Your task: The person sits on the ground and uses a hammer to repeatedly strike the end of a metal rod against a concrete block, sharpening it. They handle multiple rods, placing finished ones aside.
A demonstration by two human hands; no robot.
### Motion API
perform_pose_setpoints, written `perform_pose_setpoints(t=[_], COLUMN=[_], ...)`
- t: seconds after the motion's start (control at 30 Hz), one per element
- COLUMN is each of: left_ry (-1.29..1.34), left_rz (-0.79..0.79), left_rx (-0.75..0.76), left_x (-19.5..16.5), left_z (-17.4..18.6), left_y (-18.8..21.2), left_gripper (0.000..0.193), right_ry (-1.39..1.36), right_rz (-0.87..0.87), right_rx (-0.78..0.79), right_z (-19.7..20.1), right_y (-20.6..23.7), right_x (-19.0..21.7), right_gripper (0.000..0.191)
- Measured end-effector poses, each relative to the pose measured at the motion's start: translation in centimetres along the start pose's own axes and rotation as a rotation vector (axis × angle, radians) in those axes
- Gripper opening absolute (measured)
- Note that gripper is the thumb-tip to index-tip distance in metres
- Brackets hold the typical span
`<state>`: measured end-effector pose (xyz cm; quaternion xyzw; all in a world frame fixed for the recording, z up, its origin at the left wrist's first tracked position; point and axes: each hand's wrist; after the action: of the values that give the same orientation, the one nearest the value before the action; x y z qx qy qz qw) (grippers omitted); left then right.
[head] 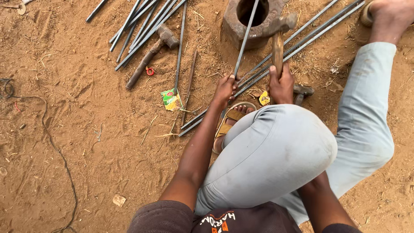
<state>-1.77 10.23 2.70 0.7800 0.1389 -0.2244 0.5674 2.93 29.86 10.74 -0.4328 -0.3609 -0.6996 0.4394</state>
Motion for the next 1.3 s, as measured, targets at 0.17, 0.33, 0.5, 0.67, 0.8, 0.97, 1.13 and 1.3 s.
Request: perform_pose_setpoints(t=[0.17,0.33,0.5,0.67,0.8,0.97,1.13,1.3], left_ry=[0.076,0.148,0.167,0.074,0.035,-0.278,-0.277,-0.063], left_rz=[0.104,0.132,0.119,0.101,0.062,-0.182,-0.256,-0.218], left_rx=[0.079,0.183,0.215,0.06,-0.012,-0.315,-0.231,0.17], left_x=[0.5,0.5,0.2,-0.3,0.0,-0.1,-5.1,-13.4], left_z=[0.2,0.5,0.0,-0.4,-0.3,-1.0,-3.1,-6.5], left_y=[-1.2,-1.6,-1.4,-1.1,-1.1,-1.5,0.1,4.4], left_gripper=[0.034,0.038,0.04,0.042,0.04,0.035,0.028,0.031], right_ry=[-0.027,0.02,0.274,0.186,0.091,0.038,0.209,0.278], right_rz=[0.152,0.524,0.452,0.235,0.195,0.205,0.014,0.055], right_rx=[-0.022,-0.078,-0.017,0.143,0.036,0.001,0.023,0.025], right_z=[1.9,2.8,0.3,-0.8,-0.3,0.9,1.5,1.4], right_y=[0.9,-3.6,-8.5,-10.9,-8.0,-1.9,-0.8,-1.0], right_x=[3.0,4.2,3.1,4.8,5.4,2.7,0.9,0.6], right_gripper=[0.034,0.044,0.057,0.046,0.049,0.039,0.04,0.036])
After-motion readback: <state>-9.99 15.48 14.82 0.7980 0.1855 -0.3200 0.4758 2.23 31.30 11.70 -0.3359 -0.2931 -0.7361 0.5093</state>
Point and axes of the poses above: each hand's wrist, its own y-axis away from the middle knuckle, its own z-axis out of the back of the hand, x = y × z, and after that the axes turned 15 degrees about z, right-handed
